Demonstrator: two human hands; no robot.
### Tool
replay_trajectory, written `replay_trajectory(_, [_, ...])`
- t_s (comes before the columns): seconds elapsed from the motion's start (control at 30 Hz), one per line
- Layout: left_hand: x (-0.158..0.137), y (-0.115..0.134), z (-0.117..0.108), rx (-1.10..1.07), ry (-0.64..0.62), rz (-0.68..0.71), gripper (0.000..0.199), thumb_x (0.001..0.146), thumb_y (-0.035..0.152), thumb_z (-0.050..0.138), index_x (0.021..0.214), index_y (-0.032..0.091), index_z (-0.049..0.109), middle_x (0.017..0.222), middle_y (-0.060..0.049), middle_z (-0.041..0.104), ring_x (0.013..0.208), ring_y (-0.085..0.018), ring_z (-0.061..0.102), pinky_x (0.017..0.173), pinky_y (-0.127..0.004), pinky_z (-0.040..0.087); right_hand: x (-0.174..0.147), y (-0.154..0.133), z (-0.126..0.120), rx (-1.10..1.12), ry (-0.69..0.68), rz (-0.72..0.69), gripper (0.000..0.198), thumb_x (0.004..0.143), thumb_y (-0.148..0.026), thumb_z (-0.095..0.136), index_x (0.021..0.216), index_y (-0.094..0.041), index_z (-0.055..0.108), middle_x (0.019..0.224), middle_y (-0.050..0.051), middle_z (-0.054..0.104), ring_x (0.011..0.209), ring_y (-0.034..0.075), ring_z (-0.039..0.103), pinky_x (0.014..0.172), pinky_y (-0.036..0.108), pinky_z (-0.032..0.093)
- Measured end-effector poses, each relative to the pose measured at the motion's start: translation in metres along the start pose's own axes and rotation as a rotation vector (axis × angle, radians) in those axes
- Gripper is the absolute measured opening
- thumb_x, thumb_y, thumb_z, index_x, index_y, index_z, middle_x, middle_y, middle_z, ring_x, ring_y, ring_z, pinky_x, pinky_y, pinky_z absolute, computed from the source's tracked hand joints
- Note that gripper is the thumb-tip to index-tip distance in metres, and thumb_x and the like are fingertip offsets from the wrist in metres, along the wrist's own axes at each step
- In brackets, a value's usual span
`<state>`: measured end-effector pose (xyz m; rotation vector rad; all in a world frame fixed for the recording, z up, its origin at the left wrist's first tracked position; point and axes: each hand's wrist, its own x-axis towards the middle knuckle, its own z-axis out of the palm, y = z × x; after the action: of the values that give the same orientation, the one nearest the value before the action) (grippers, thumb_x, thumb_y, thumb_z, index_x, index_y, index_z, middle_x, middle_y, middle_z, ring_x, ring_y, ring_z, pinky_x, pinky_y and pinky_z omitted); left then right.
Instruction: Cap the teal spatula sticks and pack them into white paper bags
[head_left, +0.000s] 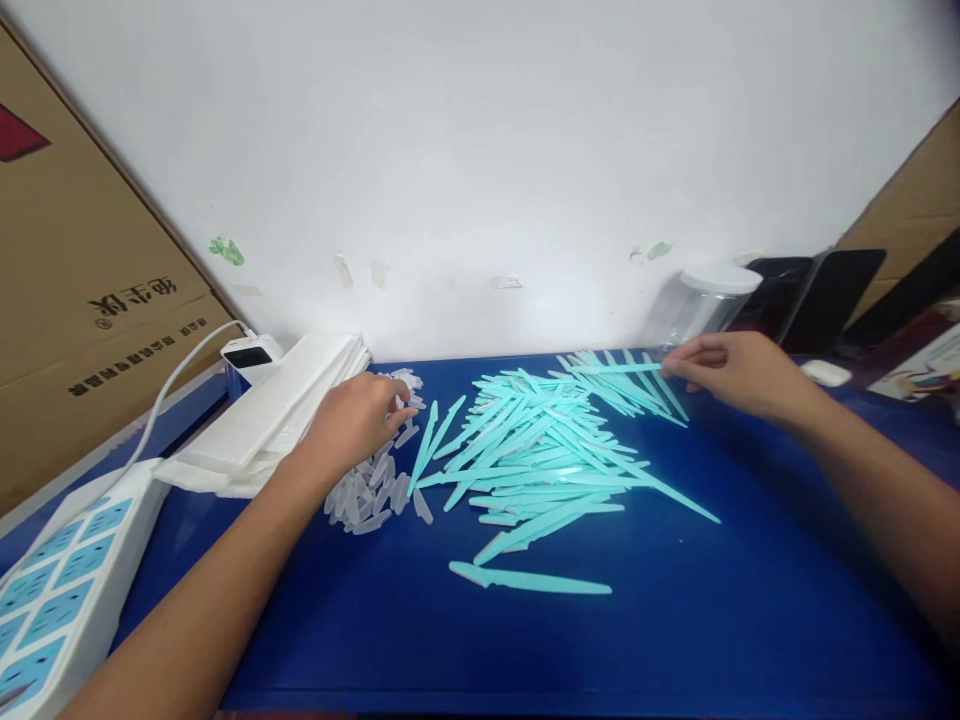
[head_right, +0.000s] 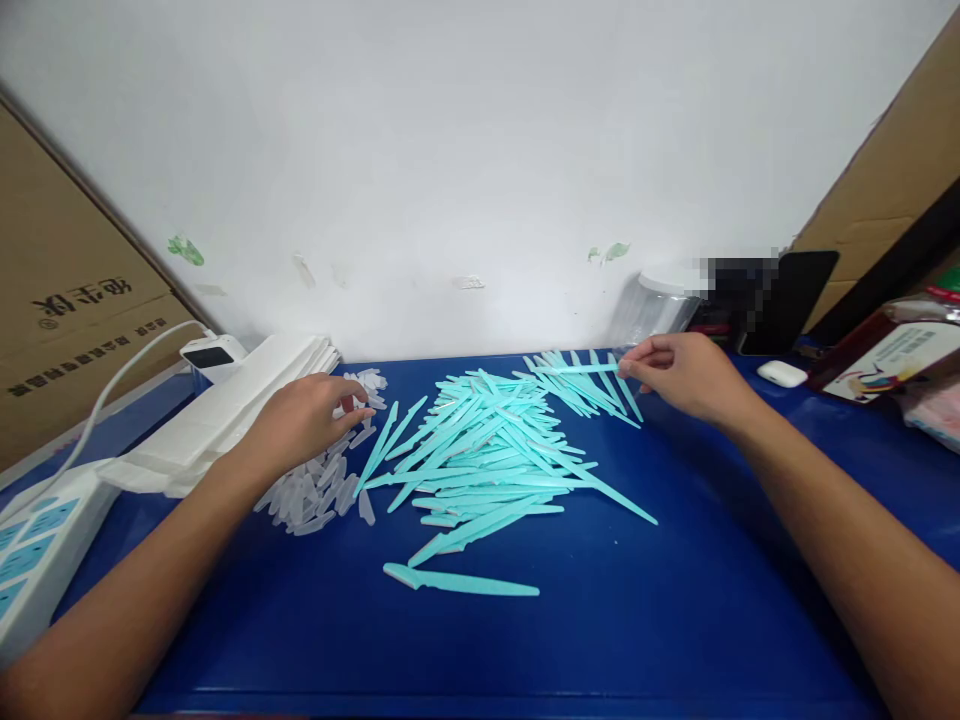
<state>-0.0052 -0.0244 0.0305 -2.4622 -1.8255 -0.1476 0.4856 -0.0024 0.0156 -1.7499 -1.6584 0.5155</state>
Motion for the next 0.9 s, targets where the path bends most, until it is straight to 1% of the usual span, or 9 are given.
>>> replay_trajectory(0.1, [0.000, 0.000, 0.000, -0.001, -0.014, -0.001, 0.021, 0.102, 0.039, 0.068, 0.109, 0.022, 0.080, 0.102, -0.009, 0.082, 0.099, -0.034, 0.073, 0.070, -0.037, 0.042, -0.002, -0.003, 0.002, -0.146, -0.044, -0.040, 0.019, 0.079, -0.036, 0.089, 0.075, -0.019, 0.082, 0.080, 0.013, 0.081, 0.077, 0.031, 0.070, 0.070, 0.040, 0.046])
replay_trajectory(0.2, [-0.001, -0.002, 0.003, 0.022, -0.025, 0.004, 0.022, 0.101, 0.040, 0.068, 0.108, 0.022, 0.080, 0.105, -0.010, 0.083, 0.096, -0.033, 0.073, 0.069, -0.036, 0.041, -0.011, -0.017, 0.004, -0.215, -0.128, -0.110, 0.023, 0.080, -0.045, 0.088, 0.079, -0.022, 0.084, 0.080, 0.011, 0.079, 0.072, 0.028, 0.065, 0.068, 0.039, 0.043])
replay_trajectory(0.3, [0.000, -0.004, 0.005, 0.041, -0.046, -0.009, 0.023, 0.101, 0.041, 0.068, 0.107, 0.023, 0.080, 0.104, -0.011, 0.082, 0.094, -0.033, 0.073, 0.067, -0.035, 0.039, -0.028, -0.035, 0.009, -0.170, -0.409, -0.256, 0.036, 0.086, -0.060, 0.083, 0.085, -0.025, 0.084, 0.081, 0.006, 0.077, 0.071, 0.023, 0.063, 0.066, 0.034, 0.045])
replay_trajectory(0.37, [0.001, -0.006, 0.006, 0.040, -0.058, -0.013, 0.023, 0.101, 0.041, 0.066, 0.107, 0.024, 0.081, 0.102, -0.011, 0.082, 0.094, -0.033, 0.073, 0.067, -0.035, 0.038, -0.039, -0.046, 0.013, -0.136, -0.577, -0.316, 0.038, 0.087, -0.064, 0.081, 0.088, -0.026, 0.084, 0.082, 0.005, 0.076, 0.071, 0.021, 0.062, 0.064, 0.031, 0.045])
replay_trajectory(0.4, [0.001, -0.006, 0.006, 0.038, -0.066, -0.013, 0.024, 0.101, 0.041, 0.066, 0.106, 0.024, 0.081, 0.102, -0.011, 0.082, 0.094, -0.033, 0.073, 0.068, -0.035, 0.038, -0.044, -0.050, 0.014, -0.135, -0.621, -0.321, 0.038, 0.087, -0.064, 0.082, 0.088, -0.026, 0.084, 0.081, 0.004, 0.076, 0.071, 0.020, 0.062, 0.063, 0.031, 0.045])
replay_trajectory(0.53, [0.001, -0.008, 0.006, -0.016, -0.095, -0.011, 0.031, 0.101, 0.046, 0.064, 0.112, 0.023, 0.081, 0.103, -0.012, 0.082, 0.095, -0.034, 0.073, 0.070, -0.036, 0.040, -0.054, -0.055, 0.013, -0.221, -0.715, -0.264, 0.039, 0.079, -0.063, 0.089, 0.085, -0.025, 0.083, 0.078, 0.005, 0.073, 0.070, 0.022, 0.063, 0.058, 0.030, 0.043])
replay_trajectory(0.63, [0.001, -0.010, 0.005, -0.108, -0.124, -0.002, 0.035, 0.098, 0.049, 0.066, 0.116, 0.022, 0.079, 0.098, -0.011, 0.081, 0.090, -0.033, 0.072, 0.069, -0.036, 0.041, -0.054, -0.052, 0.010, -0.252, -0.782, -0.222, 0.037, 0.082, -0.062, 0.086, 0.079, -0.025, 0.080, 0.079, 0.006, 0.074, 0.070, 0.023, 0.064, 0.057, 0.031, 0.042])
replay_trajectory(0.73, [0.001, -0.013, 0.003, -0.164, -0.158, -0.003, 0.030, 0.095, 0.049, 0.067, 0.106, 0.024, 0.077, 0.092, -0.008, 0.080, 0.082, -0.031, 0.071, 0.066, -0.036, 0.040, -0.053, -0.050, 0.008, -0.229, -0.824, -0.231, 0.036, 0.086, -0.060, 0.083, 0.077, -0.025, 0.078, 0.077, 0.006, 0.073, 0.069, 0.021, 0.062, 0.058, 0.031, 0.043])
replay_trajectory(0.9, [0.002, -0.014, 0.005, -0.206, -0.172, 0.004, 0.018, 0.092, 0.042, 0.066, 0.090, 0.025, 0.072, 0.082, -0.006, 0.077, 0.074, -0.028, 0.069, 0.064, -0.035, 0.040, -0.053, -0.053, 0.006, -0.125, -0.794, -0.278, 0.030, 0.088, -0.050, 0.083, 0.076, -0.024, 0.079, 0.073, 0.005, 0.072, 0.064, 0.018, 0.059, 0.056, 0.029, 0.043])
